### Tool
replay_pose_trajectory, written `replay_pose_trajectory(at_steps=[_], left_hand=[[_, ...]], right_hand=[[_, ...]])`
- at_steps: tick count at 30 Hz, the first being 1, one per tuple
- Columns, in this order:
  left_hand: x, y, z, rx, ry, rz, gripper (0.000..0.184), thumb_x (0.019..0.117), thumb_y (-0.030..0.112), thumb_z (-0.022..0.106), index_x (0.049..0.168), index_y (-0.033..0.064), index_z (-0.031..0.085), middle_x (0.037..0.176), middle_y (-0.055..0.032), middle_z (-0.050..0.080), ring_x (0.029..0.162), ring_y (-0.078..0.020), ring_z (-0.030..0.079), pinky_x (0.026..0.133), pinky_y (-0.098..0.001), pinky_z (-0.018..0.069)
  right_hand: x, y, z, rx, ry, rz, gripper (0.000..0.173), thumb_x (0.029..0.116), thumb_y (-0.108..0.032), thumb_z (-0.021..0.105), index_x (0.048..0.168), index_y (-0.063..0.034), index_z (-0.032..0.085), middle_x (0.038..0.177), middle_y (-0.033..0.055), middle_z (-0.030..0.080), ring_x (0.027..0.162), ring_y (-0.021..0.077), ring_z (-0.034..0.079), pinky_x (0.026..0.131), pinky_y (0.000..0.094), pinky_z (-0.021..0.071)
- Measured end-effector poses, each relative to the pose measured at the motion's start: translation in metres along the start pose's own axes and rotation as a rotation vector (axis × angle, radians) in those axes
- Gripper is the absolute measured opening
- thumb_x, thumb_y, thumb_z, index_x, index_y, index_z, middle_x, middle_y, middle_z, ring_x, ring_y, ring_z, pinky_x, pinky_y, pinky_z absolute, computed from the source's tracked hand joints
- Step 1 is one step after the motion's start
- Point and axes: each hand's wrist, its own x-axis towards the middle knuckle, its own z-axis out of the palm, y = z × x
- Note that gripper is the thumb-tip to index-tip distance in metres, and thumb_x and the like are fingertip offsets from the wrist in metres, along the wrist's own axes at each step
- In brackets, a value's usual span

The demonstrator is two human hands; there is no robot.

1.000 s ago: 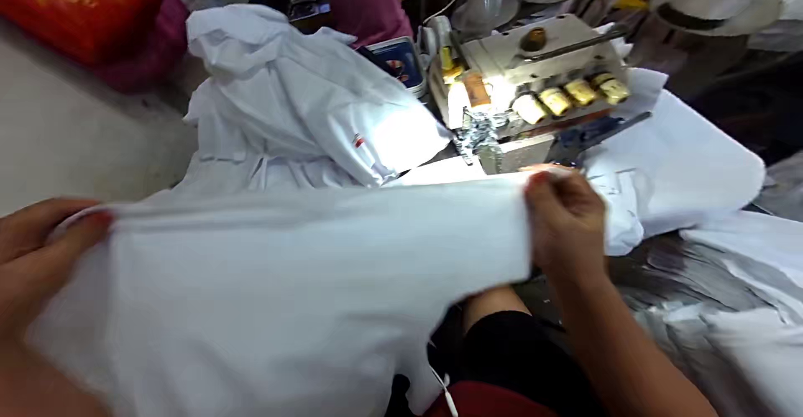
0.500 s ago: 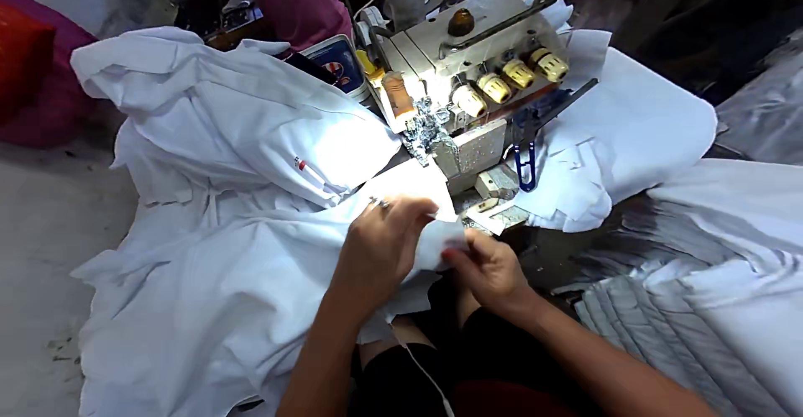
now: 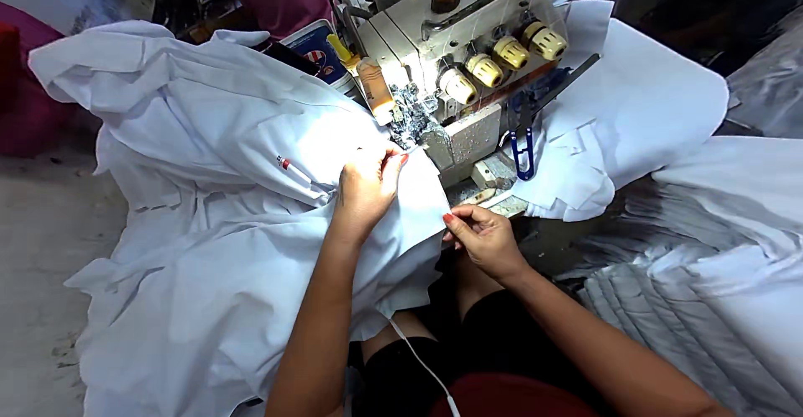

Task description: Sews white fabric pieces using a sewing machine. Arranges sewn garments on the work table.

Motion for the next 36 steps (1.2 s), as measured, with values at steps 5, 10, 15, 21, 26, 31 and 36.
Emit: replay_pose_trajectory(at_steps=[5,10,15,21,26,31,36], left_hand=[[0.005,-0.002,-0.003,0.005,-0.080,-0.039,0.015,0.0982,0.011,0.061,0.097,0.0020,0.074,0.087,-0.0102,0.070,0.081,-0.0182,0.065,0.077,-0.0355,0.0505],[-0.001,0.005,-0.008,0.004,-0.121,-0.049,0.009,0.0969,0.010,0.064,0.101,0.0032,0.067,0.075,-0.0057,0.059,0.064,-0.0156,0.056,0.059,-0.0323,0.0463],[-0.021,0.030,0.007,0.471,-0.058,0.114,0.028,0.0924,0.000,0.060,0.114,0.0065,0.077,0.100,-0.0231,0.067,0.085,-0.0421,0.065,0.072,-0.0565,0.0480],[-0.042,0.039,0.028,0.419,-0.076,0.036,0.041,0.1043,0.018,0.048,0.136,-0.0032,0.063,0.142,-0.0225,0.060,0.136,-0.0376,0.055,0.111,-0.0517,0.0432],[-0.033,0.030,0.029,0.308,-0.054,-0.004,0.040,0.1041,0.016,0.047,0.132,-0.0098,0.061,0.144,-0.0242,0.058,0.138,-0.0390,0.053,0.115,-0.0501,0.0395],[-0.068,0.051,0.025,0.219,-0.088,0.099,0.044,0.0889,0.026,0.057,0.118,-0.0052,0.065,0.138,-0.0271,0.060,0.131,-0.0442,0.057,0.108,-0.0663,0.0370],[-0.092,0.043,0.041,0.417,0.086,0.213,0.030,0.0878,0.008,0.062,0.117,0.0142,0.069,0.122,-0.0112,0.074,0.125,-0.0348,0.065,0.098,-0.0709,0.0390]], right_hand=[[-0.005,-0.009,0.002,0.098,-0.001,0.038,0.010,0.0926,0.000,0.066,0.092,-0.0085,0.060,0.073,-0.0095,0.068,0.058,-0.0025,0.063,0.055,0.0141,0.0543],[-0.022,-0.017,0.008,0.128,0.008,-0.006,0.015,0.0919,0.003,0.065,0.099,-0.0071,0.056,0.080,-0.0102,0.065,0.061,-0.0037,0.061,0.057,0.0136,0.0546],[-0.026,-0.020,0.011,0.118,0.022,-0.050,0.014,0.0923,0.003,0.063,0.099,-0.0065,0.056,0.082,-0.0103,0.065,0.062,-0.0052,0.060,0.056,0.0119,0.0533],[-0.020,-0.023,0.013,0.092,0.087,-0.089,0.014,0.0915,0.004,0.062,0.099,-0.0062,0.056,0.081,-0.0104,0.064,0.062,-0.0053,0.060,0.056,0.0116,0.0528],[-0.009,-0.020,0.015,0.094,0.113,-0.105,0.017,0.0918,0.004,0.062,0.099,-0.0096,0.055,0.080,-0.0109,0.066,0.062,-0.0047,0.061,0.057,0.0121,0.0533],[-0.011,-0.030,0.015,0.105,0.127,-0.096,0.018,0.0907,0.004,0.063,0.101,-0.0087,0.055,0.080,-0.0113,0.065,0.060,-0.0054,0.059,0.053,0.0111,0.0513],[-0.014,-0.042,0.019,0.086,0.160,-0.097,0.019,0.0899,0.004,0.064,0.100,-0.0094,0.054,0.080,-0.0119,0.064,0.056,-0.0070,0.056,0.048,0.0100,0.0490]])
